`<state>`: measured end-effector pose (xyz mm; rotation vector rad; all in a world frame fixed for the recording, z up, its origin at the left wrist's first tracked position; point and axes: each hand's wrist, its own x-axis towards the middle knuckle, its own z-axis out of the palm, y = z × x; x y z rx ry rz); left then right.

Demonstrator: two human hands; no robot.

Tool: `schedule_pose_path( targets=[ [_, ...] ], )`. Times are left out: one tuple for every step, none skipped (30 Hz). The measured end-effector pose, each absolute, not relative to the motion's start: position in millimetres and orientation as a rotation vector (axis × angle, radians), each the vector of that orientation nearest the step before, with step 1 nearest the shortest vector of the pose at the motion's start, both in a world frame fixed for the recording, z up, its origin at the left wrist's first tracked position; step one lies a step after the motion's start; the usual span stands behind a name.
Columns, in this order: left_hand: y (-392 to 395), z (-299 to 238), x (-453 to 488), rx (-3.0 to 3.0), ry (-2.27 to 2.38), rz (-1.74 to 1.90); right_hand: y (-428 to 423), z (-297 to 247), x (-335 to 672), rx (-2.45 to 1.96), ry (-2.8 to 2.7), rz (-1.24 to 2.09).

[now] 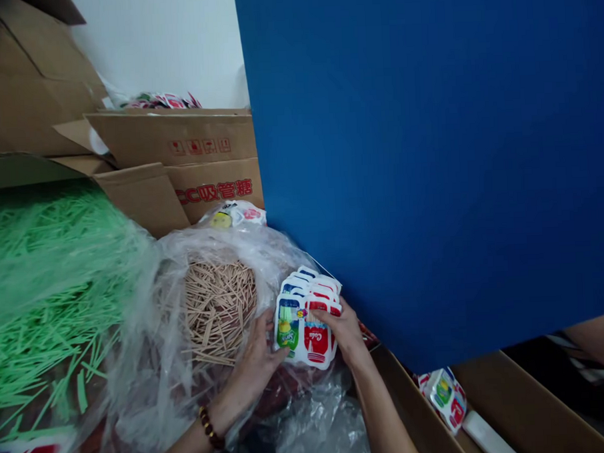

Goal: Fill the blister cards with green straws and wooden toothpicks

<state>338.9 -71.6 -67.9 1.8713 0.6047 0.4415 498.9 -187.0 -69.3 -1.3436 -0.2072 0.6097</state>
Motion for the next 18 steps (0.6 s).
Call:
schedule_pose_path(
  targets=[
    [-71.4, -68.7, 339.2, 1.873, 0.618, 0.431, -190.8, -68.6, 496.3, -1.331, -0.226, 0.630],
    [-71.0, -69.0, 339.0, 1.871, 0.625, 0.423, -195.6, -68.8, 493.5, -1.327, -0.242, 0.642],
    [-70.2, -68.4, 338.2, 1.866, 0.624, 0.418, -201.0, -69.7, 490.5, -1.335, -0.259, 0.645],
    [-68.8, -66.8, 336.9, 1.859, 0.612, 0.420, -206.8, -70.9, 487.5, -1.355, -0.286, 0.640],
    [-66.8, -64.2, 335.2, 1.847, 0.589, 0.423, -212.8, -72.2, 484.4, -1.385, -0.329, 0.630],
    [-64.2, -60.5, 333.4, 1.834, 0.558, 0.422, -218.8, -73.5, 481.1, -1.415, -0.390, 0.617],
    [-61.0, -56.1, 331.7, 1.819, 0.519, 0.414, -224.6, -74.6, 477.8, -1.444, -0.466, 0.610],
    [-57.6, -51.5, 330.3, 1.804, 0.474, 0.392, -230.1, -75.8, 474.2, -1.463, -0.544, 0.611],
    [-54.2, -47.0, 329.5, 1.797, 0.424, 0.350, -235.0, -77.1, 470.6, -1.469, -0.606, 0.620],
    [-51.3, -43.1, 329.2, 1.791, 0.376, 0.304, -239.3, -78.8, 466.9, -1.464, -0.645, 0.637],
    [-49.0, -40.4, 329.6, 1.785, 0.335, 0.254, -242.8, -81.1, 463.6, -1.449, -0.662, 0.654],
    [-47.7, -39.0, 330.4, 1.780, 0.305, 0.218, -245.4, -83.8, 460.6, -1.428, -0.659, 0.667],
    [-47.4, -38.9, 331.5, 1.778, 0.288, 0.195, -246.8, -86.7, 458.3, -1.410, -0.648, 0.668],
    [-48.2, -39.9, 332.9, 1.777, 0.281, 0.184, -246.9, -89.5, 456.6, -1.404, -0.640, 0.657],
    [-49.8, -41.4, 334.5, 1.780, 0.280, 0.184, -245.6, -91.8, 455.7, -1.412, -0.644, 0.649],
    [-52.1, -42.9, 336.2, 1.785, 0.282, 0.189, -243.1, -93.1, 455.5, -1.425, -0.654, 0.643],
    [-55.1, -43.6, 338.1, 1.792, 0.287, 0.196, -239.5, -92.9, 455.9, -1.439, -0.659, 0.642],
    [-58.4, -42.9, 340.2, 1.796, 0.298, 0.208, -235.5, -90.9, 457.0, -1.452, -0.655, 0.642]
  ],
)
